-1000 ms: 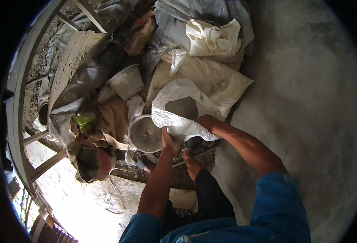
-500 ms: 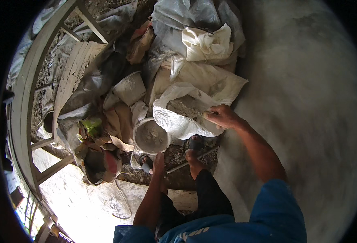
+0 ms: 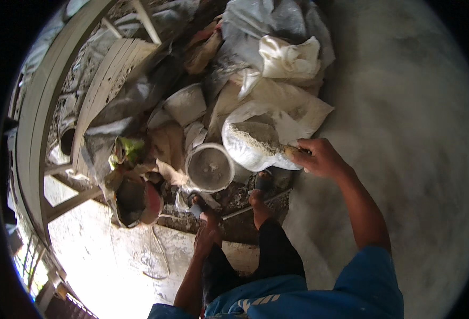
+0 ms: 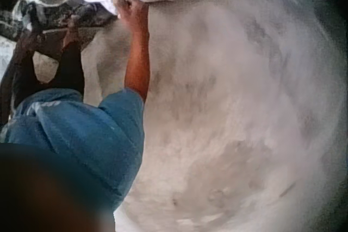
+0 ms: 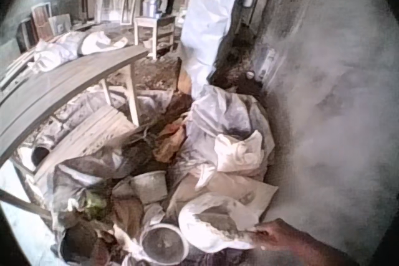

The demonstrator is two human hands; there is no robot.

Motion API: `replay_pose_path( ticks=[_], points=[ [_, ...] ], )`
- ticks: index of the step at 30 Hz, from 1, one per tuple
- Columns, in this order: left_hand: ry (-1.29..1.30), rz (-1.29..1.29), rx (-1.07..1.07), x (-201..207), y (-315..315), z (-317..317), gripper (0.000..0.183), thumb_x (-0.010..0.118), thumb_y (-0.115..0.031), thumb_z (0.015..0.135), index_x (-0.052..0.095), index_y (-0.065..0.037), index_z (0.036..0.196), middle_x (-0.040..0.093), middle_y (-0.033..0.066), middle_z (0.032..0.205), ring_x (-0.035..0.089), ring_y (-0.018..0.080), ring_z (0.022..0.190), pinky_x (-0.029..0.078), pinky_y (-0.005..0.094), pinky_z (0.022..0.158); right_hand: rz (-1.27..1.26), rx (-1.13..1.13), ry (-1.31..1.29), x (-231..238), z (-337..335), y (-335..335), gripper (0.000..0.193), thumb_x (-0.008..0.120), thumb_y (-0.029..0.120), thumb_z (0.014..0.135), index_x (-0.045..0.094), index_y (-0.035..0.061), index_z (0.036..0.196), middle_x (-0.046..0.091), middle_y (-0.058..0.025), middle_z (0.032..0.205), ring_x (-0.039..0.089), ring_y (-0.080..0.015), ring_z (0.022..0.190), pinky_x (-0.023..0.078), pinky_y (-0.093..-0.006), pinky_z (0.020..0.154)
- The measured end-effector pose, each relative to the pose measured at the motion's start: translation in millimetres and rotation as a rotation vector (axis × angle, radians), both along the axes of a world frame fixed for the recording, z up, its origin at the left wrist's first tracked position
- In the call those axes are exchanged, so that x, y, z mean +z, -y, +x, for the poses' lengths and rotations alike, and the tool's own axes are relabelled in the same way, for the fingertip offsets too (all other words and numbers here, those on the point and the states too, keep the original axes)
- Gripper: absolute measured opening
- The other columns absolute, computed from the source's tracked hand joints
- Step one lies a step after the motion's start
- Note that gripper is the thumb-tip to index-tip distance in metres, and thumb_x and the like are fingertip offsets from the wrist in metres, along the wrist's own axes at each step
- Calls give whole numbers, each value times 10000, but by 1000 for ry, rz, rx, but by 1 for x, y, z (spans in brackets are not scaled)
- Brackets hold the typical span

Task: The person scoops a gray powdery material from a white sack into a bucket using a trowel. They then carry the bucket across the room and place it on the floor.

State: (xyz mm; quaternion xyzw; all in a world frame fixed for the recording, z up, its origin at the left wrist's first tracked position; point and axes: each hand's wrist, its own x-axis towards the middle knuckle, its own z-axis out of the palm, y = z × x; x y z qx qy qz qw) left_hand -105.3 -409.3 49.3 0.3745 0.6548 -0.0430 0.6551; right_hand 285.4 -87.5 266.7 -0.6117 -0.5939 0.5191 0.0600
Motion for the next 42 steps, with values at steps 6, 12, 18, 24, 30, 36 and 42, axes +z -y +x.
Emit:
replay_pose_path(
  ticks=[6,12,18,24,30,36,42],
  points=[
    [-216,22,100,18,40,17,798,547,-603,940,393,-97,1537,245,220,1632,191,393,1520,152,550,1213,-356,-38,-104,-75,-73,58,429,658,370,972,678,5,1197,674,-49,740,591,-91,522,456,-281,464],
    [-372,74,103,29,51,24,733,563,-563,943,442,-102,1499,383,153,1582,309,358,1479,173,532,1215,-489,-134,-49,-240,-152,103,301,637,301,930,658,1,947,639,-98,718,595,-177,488,445,-319,398],
    [-386,93,198,32,64,20,646,617,-472,933,511,-88,1441,403,178,1563,319,343,1474,232,467,1202,-943,-456,-239,-364,-201,85,192,609,233,918,605,61,833,606,-98,683,614,-203,542,408,-325,391],
    [-379,164,219,35,64,18,641,631,-484,926,521,-102,1428,425,178,1544,347,345,1455,237,475,1203,-1196,-535,-302,-350,-191,74,283,580,328,973,627,106,1143,708,-130,933,639,-180,667,427,-287,487],
    [-356,181,256,38,56,18,587,641,-452,927,557,-98,1387,455,180,1517,372,352,1437,257,476,1188,-1033,-385,-377,-215,-154,82,367,556,325,991,562,13,1184,684,-166,812,586,-188,478,434,-331,362],
    [-375,230,270,27,46,22,542,643,-441,914,619,-71,1309,542,210,1419,490,403,1327,378,483,1102,-684,-357,-417,-9,-67,54,370,604,270,954,575,-19,1182,668,-116,880,621,-170,522,472,-308,402],
    [-115,537,443,-18,27,35,294,582,-246,948,605,35,1032,581,222,947,578,419,954,454,476,866,-151,45,430,30,-16,0,380,646,239,880,561,4,1166,691,-153,914,701,-262,786,542,-408,653]
  ],
)
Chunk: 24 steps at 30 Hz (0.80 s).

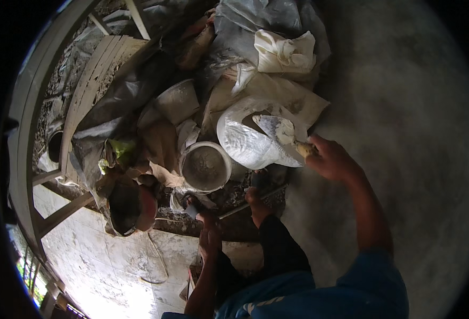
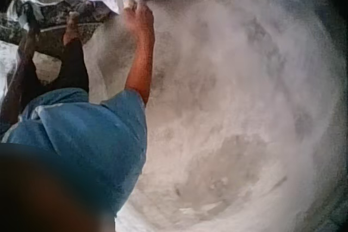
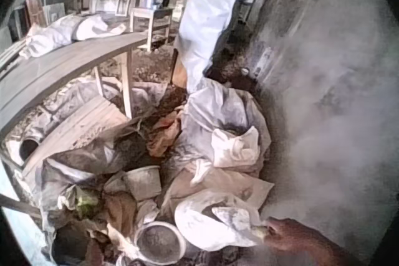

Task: The person scoops a gray powdery material from a white sack into a bucket using a trowel. They then carry the bucket across the room and place it on the floor.

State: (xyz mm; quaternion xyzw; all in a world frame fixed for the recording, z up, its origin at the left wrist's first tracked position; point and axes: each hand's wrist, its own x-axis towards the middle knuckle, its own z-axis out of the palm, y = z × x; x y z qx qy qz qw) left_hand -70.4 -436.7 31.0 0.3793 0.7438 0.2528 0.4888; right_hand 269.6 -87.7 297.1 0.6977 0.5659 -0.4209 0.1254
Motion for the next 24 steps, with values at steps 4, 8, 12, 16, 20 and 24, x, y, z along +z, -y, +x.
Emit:
replay_pose_path(
  ticks=[4,8,12,16,20,24],
  points=[
    [86,-4,40,-61,-46,28,372,513,-299,1003,597,23,1170,623,196,1086,580,338,1066,419,441,944,177,398,299,-89,9,-25,358,619,257,848,583,12,1107,691,-241,984,674,-394,974,520,-503,852],
    [335,-182,174,-85,-138,66,562,457,-407,1054,497,-9,1448,470,218,1503,451,335,1377,326,405,1137,415,619,271,-181,13,-39,272,610,173,855,632,22,1081,704,-205,975,687,-388,945,535,-511,829],
    [700,-278,552,-63,-223,103,770,457,-585,1006,307,-81,1568,277,137,1634,294,328,1480,227,544,1172,545,476,269,-265,1,-54,219,612,146,845,699,37,1014,708,-170,971,699,-355,941,560,-488,816],
    [845,-339,616,-60,-284,124,885,432,-714,951,232,-150,1603,254,71,1648,277,312,1483,222,584,1155,542,533,120,-320,-13,-64,241,602,183,860,716,41,1018,705,-187,1009,689,-363,968,559,-483,842],
    [912,-383,590,-80,-305,126,805,393,-739,944,344,-214,1554,352,42,1595,365,304,1411,290,594,1089,299,679,73,-339,6,-67,302,604,203,862,699,36,1095,694,-202,1092,667,-367,1056,547,-487,887],
    [933,-391,592,-99,-305,127,731,430,-717,934,453,-233,1480,450,44,1522,431,291,1347,394,580,991,455,617,75,-344,2,-56,371,624,217,859,663,46,1186,666,-199,1187,641,-341,1133,515,-469,958]
  ],
)
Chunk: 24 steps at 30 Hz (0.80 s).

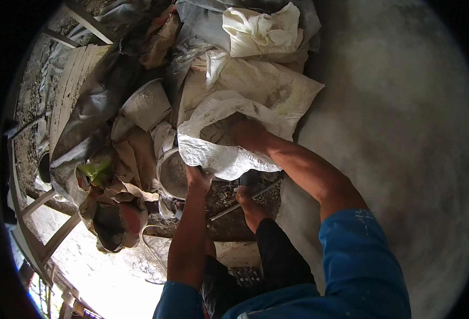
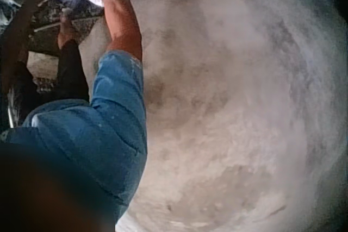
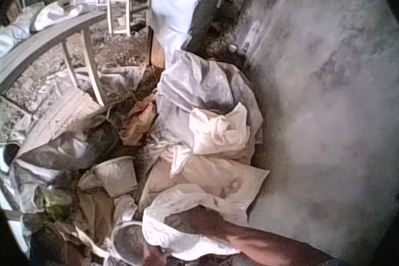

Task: The person scoops a gray powdery material from a white sack into a bucket using a trowel. They then carry the bucket across the room and place it on the floor.

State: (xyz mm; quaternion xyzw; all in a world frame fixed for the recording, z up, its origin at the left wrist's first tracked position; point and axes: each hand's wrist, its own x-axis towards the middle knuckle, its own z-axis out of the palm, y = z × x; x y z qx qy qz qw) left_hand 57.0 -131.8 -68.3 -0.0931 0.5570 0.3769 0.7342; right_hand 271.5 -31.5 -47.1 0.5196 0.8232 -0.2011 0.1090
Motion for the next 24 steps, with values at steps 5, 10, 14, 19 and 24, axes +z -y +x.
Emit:
replay_pose_path(
  ticks=[5,10,14,19,24],
  points=[
    [62,77,54,-6,1,4,669,478,-663,949,474,-224,1454,519,49,1452,509,296,1300,449,528,975,84,-136,-564,10,-29,-8,413,595,254,923,614,56,1284,617,-166,1308,626,-326,1148,464,-441,1013],
    [25,114,77,7,1,11,670,449,-678,962,477,-207,1438,556,43,1397,563,276,1250,490,455,964,-576,-329,-328,49,3,17,328,566,259,948,686,65,1184,691,-154,1201,646,-340,1125,476,-443,967],
    [-37,21,8,23,5,5,731,403,-691,976,412,-184,1502,516,68,1466,524,294,1310,410,474,1061,-649,-373,-423,60,26,27,320,580,268,934,703,76,1159,704,-196,1136,664,-362,1090,496,-454,934],
    [-336,37,-65,28,52,-6,765,402,-622,1009,369,-78,1546,425,149,1556,416,317,1419,258,432,1176,-330,-230,-429,84,42,36,277,667,240,898,708,53,1097,715,-195,973,697,-332,900,521,-441,788],
    [-639,344,-693,31,128,-49,697,501,-470,1006,428,41,1473,371,241,1566,341,358,1462,251,412,1191,-209,-202,-536,133,66,31,226,740,158,866,686,7,1025,685,-178,793,660,-202,687,498,-383,637]
  ],
)
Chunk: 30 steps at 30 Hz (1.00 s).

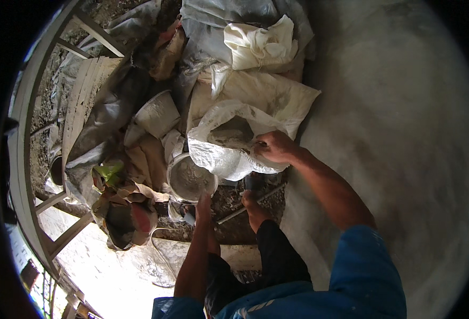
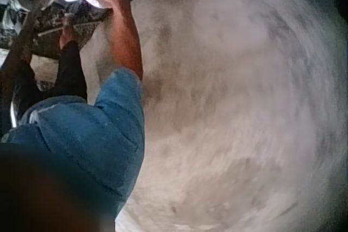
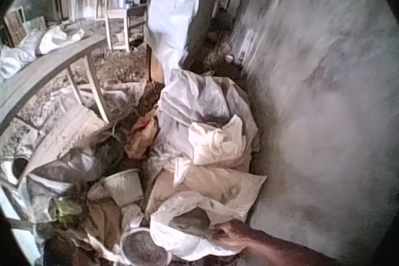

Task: The person scoops a gray powdery material from a white sack into a bucket using a trowel. They then carry the bucket across the room and place it on the floor.

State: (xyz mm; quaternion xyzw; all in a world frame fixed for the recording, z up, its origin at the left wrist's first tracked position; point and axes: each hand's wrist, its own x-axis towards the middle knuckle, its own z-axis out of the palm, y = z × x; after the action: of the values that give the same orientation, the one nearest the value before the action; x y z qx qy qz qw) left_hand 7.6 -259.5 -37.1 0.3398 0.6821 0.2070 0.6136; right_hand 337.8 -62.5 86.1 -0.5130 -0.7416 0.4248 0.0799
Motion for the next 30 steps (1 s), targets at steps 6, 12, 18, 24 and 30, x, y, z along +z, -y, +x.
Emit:
replay_pose_path(
  ticks=[6,12,18,24,30],
  points=[
    [-248,-96,-300,52,81,-48,636,541,-387,994,448,35,1461,364,276,1557,350,389,1453,258,431,1197,-38,-63,121,61,16,-2,272,767,235,843,675,1,946,667,-193,768,675,-346,699,508,-425,655],
    [-89,-85,-332,86,114,-92,696,536,-506,967,445,-61,1494,344,286,1563,308,417,1466,248,460,1205,-30,-98,145,124,10,3,295,766,259,850,648,-3,919,641,-201,750,651,-362,676,482,-427,619],
    [-244,-335,-331,100,163,-101,805,539,-586,938,376,-79,1542,285,259,1604,252,424,1490,201,503,1214,15,-47,176,168,-29,13,283,748,253,864,652,-6,926,641,-209,765,645,-388,689,486,-435,620],
    [-325,-407,-314,121,186,-93,824,566,-601,928,378,-83,1541,246,205,1636,167,374,1531,108,567,1219,-61,31,27,140,-90,54,336,732,282,888,696,1,1069,684,-209,831,695,-359,763,523,-422,680],
    [-409,-365,-228,125,195,-94,786,580,-582,928,426,-77,1511,308,188,1613,249,353,1505,151,545,1214,-67,21,58,6,-156,113,422,703,370,888,698,-33,1012,699,-209,776,705,-357,747,546,-429,704]
  ],
)
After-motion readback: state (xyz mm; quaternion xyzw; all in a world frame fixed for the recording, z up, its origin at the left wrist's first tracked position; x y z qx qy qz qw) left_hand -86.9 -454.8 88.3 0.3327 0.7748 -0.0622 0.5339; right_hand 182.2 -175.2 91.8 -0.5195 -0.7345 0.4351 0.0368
